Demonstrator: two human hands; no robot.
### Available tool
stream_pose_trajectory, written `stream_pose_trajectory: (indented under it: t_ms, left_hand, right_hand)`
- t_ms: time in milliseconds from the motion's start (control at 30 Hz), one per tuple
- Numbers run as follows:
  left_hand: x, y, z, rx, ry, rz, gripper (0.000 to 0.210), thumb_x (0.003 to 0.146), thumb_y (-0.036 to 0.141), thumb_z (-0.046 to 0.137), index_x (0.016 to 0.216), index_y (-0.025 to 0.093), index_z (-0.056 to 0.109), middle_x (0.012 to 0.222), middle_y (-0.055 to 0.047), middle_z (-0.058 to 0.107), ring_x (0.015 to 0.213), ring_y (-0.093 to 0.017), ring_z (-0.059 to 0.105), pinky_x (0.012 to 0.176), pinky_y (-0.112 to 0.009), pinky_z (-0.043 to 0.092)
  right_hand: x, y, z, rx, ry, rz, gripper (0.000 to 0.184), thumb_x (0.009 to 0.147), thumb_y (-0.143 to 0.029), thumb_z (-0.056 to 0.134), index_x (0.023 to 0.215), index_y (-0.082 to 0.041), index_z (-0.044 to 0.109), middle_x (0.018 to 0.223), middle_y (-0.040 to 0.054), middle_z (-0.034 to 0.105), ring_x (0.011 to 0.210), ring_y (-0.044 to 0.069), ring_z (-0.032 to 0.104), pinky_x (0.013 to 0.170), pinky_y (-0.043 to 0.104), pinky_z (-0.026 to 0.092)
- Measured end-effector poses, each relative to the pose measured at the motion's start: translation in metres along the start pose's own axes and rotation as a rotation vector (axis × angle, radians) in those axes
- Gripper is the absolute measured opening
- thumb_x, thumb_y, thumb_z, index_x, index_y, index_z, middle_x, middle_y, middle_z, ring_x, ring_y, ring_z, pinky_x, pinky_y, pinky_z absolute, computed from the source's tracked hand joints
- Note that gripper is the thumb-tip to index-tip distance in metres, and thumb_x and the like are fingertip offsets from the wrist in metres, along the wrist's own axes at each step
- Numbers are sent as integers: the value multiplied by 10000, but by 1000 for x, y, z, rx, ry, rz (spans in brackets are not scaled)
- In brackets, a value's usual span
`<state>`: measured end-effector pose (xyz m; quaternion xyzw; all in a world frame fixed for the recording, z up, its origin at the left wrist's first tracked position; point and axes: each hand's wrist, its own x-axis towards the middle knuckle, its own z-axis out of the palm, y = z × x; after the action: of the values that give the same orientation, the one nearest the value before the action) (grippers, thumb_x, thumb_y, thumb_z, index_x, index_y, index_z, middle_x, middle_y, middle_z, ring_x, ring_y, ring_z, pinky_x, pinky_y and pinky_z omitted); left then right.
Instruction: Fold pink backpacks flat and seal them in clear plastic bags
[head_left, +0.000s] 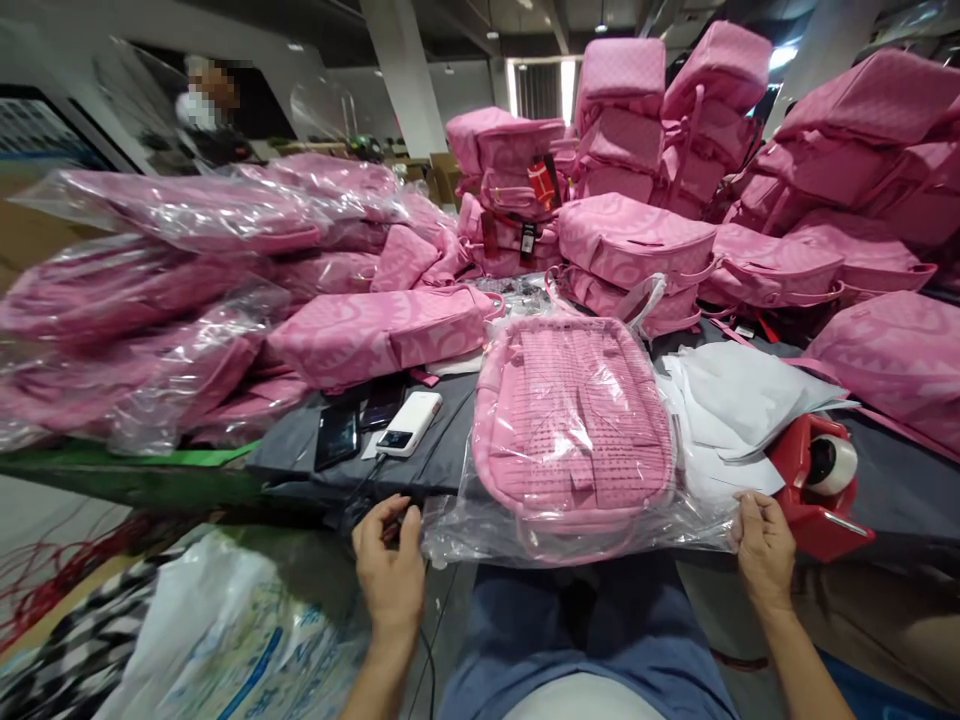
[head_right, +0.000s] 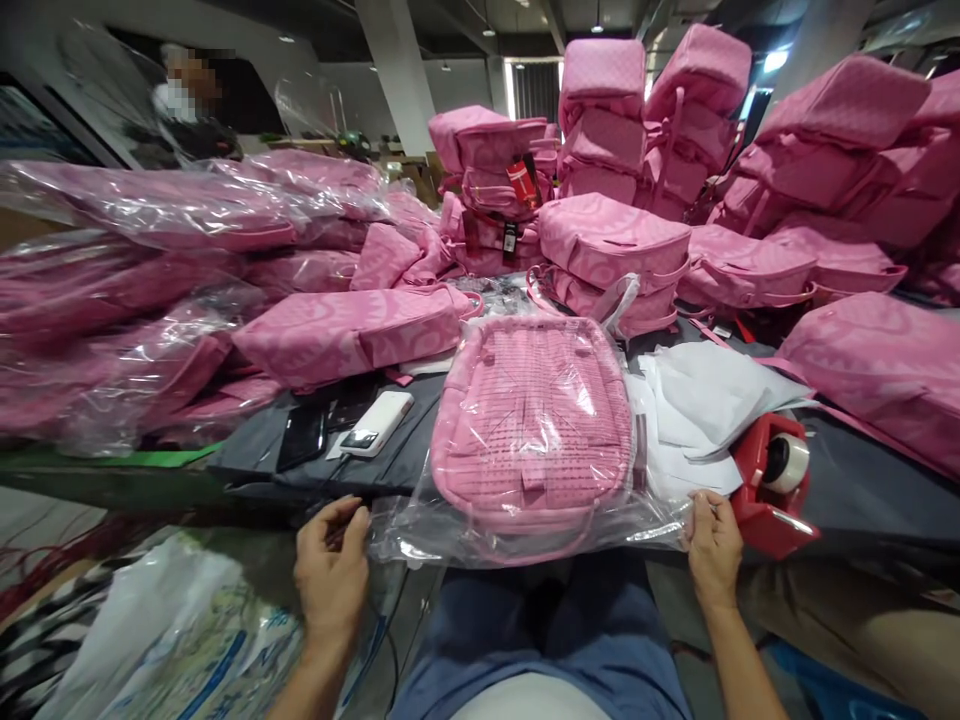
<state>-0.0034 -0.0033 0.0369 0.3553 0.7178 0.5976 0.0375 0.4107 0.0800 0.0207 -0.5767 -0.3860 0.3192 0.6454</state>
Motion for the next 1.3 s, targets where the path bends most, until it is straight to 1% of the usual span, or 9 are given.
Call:
stream_pose_trajectory:
  t_ms: [100, 200, 300, 433, 567, 633, 767, 933, 1300]
  left_hand:
    - [-26, 42, 10, 140, -76, 605, 270, 969, 368, 567, 1195, 249, 657, 1201, -90, 678, 1189, -269, 564, 1139, -452, 312]
    - [-46, 81, 25, 214, -358, 1034, 473, 933, 547, 616, 1279, 226, 643, 1270, -121, 695, 1268, -309, 525, 1215, -495, 165]
    - [-55, 96, 36, 195, -512, 1147, 505, 874, 657, 651, 1114, 216, 700, 1277, -129, 705, 1297, -318, 520, 1240, -516, 122]
    - [-60, 81, 33, 184, -710, 1253, 500, 834, 701, 662, 958, 218, 703, 1316, -121, 691, 1340, -322, 502, 1266, -535, 76]
    - [-61, 63, 26, 132, -696, 1272, 101, 922, 305, 702, 859, 231, 672, 1295, -36, 714, 1368, -247, 493, 1269, -504, 125]
    - [-54, 62, 26, 108, -654, 1191, 110, 936, 209, 671, 830, 238, 666, 1236, -21, 736, 1340, -239, 511, 1239, -510, 194]
    - [-23, 76, 33, 151, -682, 1000, 105, 924, 270, 701, 823, 246, 689, 1195, -51, 715, 1270, -282, 517, 1138, -532, 316]
    - [4, 86, 48, 107, -783, 829, 195, 959, 318, 652, 790, 226, 681, 1124, -65, 647, 1117, -243, 560, 1002, -439, 446]
    - [0, 78, 53, 53, -650, 924, 193, 1036, 260, 511, 866, 214, 589, 981, -54, 680, 939, -184, 662, 864, -328, 529]
  right_hand:
    - [-3, -5, 0, -16, 1, -23, 569, 736, -749, 731, 872, -216, 586, 482, -99, 411, 386, 89, 376, 349, 211, 299]
    - [-4, -10, 2, -14, -1, -32, 572, 734, -753, 727, 871, -217, 582, 484, -97, 413, 391, 94, 387, 352, 215, 304]
    - [-4, -12, 3, 11, -4, -32, 572, 727, -750, 732, 872, -217, 584, 482, -100, 409, 386, 90, 378, 356, 215, 308]
    - [-3, -11, 3, 36, -10, -35, 567, 734, -744, 733, 882, -215, 589, 481, -100, 418, 378, 87, 383, 355, 211, 316]
    - [-1, -9, 2, 34, -32, -65, 542, 766, -732, 715, 881, -220, 580, 471, -104, 413, 364, 85, 380, 346, 206, 302]
    - [0, -9, 2, 40, -47, -80, 514, 783, -708, 716, 885, -224, 577, 468, -106, 413, 363, 84, 383, 346, 203, 302]
    - [1, -9, 3, 72, -48, -86, 508, 778, -699, 728, 876, -225, 574, 458, -112, 404, 355, 83, 377, 342, 200, 301]
    - [2, -8, 1, 79, -42, -54, 536, 738, -711, 759, 863, -220, 582, 459, -105, 422, 362, 86, 383, 335, 200, 312]
    - [12, 0, 7, 9, -45, 46, 619, 640, -788, 772, 777, -212, 592, 406, -107, 375, 342, 75, 311, 334, 203, 212]
